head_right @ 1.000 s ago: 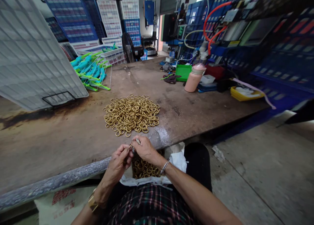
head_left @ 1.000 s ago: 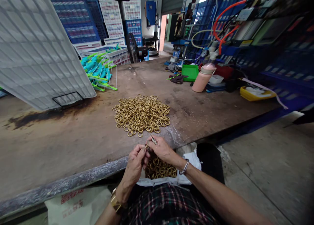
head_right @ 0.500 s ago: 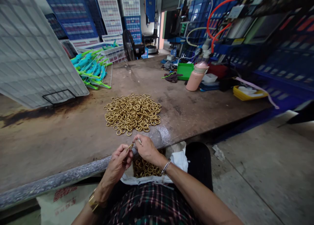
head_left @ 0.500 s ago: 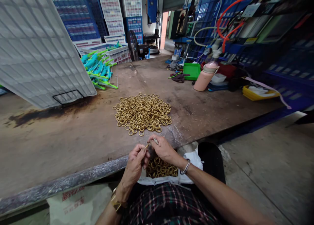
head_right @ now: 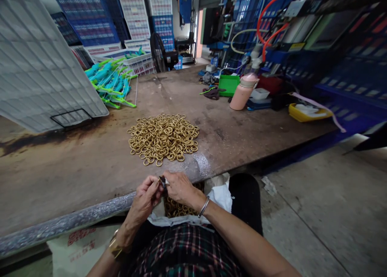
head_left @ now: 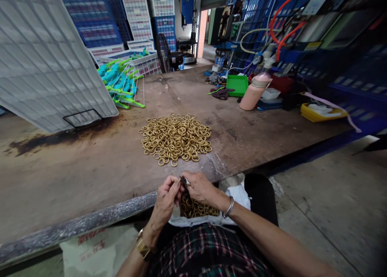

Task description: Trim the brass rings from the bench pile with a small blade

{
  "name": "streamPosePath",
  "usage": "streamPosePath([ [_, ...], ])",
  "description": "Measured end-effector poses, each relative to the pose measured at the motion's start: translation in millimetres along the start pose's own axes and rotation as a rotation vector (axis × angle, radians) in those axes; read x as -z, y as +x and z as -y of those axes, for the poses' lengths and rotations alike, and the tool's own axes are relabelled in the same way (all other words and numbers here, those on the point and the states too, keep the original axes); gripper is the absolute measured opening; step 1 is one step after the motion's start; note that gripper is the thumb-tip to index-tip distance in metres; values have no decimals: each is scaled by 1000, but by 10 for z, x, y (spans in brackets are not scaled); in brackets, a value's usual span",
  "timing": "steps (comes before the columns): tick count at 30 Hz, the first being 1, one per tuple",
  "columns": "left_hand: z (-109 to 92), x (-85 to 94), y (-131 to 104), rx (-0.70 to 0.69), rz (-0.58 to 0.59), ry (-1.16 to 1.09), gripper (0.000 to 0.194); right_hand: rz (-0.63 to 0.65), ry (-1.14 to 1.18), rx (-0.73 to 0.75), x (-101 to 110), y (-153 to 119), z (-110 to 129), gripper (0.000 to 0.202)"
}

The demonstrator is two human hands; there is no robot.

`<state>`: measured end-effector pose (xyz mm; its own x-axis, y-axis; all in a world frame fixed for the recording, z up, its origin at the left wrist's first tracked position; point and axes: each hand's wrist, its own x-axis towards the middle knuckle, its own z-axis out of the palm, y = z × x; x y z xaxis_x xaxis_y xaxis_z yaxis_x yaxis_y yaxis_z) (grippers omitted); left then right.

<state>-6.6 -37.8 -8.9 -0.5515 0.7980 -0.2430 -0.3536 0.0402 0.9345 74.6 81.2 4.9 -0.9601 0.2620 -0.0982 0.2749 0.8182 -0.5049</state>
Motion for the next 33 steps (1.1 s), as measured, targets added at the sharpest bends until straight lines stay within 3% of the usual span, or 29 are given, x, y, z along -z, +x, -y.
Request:
streamPosePath([
  [6,-98,-65,-116,-11,26,25,29,9,-92,-73,15,37,-96,24],
  [9,-154,-121,-173,24,96,-153,27,-52,-133,-105,-19,104,-149,26],
  [12,-166,-121,-160,83,64,-334,28,-139,-142,-75,-55,211,-119,26],
  [16,-139,-28,-108,115,-48,-415,25,-191,-208,-102,-78,387,9,21],
  [20,-138,93,-104,122,-69,-476,17,-160,-322,-178,-105,524,93,19],
  [25,-166,215,-67,220,-105,-667,20,-187,-365,-180,-161,551,62,22],
  [29,-176,219,9,275,-190,-713,20,-225,-198,-141,-139,495,-29,21],
  [33,-161,137,70,210,-240,-544,24,-280,346,-92,-50,386,-101,10],
])
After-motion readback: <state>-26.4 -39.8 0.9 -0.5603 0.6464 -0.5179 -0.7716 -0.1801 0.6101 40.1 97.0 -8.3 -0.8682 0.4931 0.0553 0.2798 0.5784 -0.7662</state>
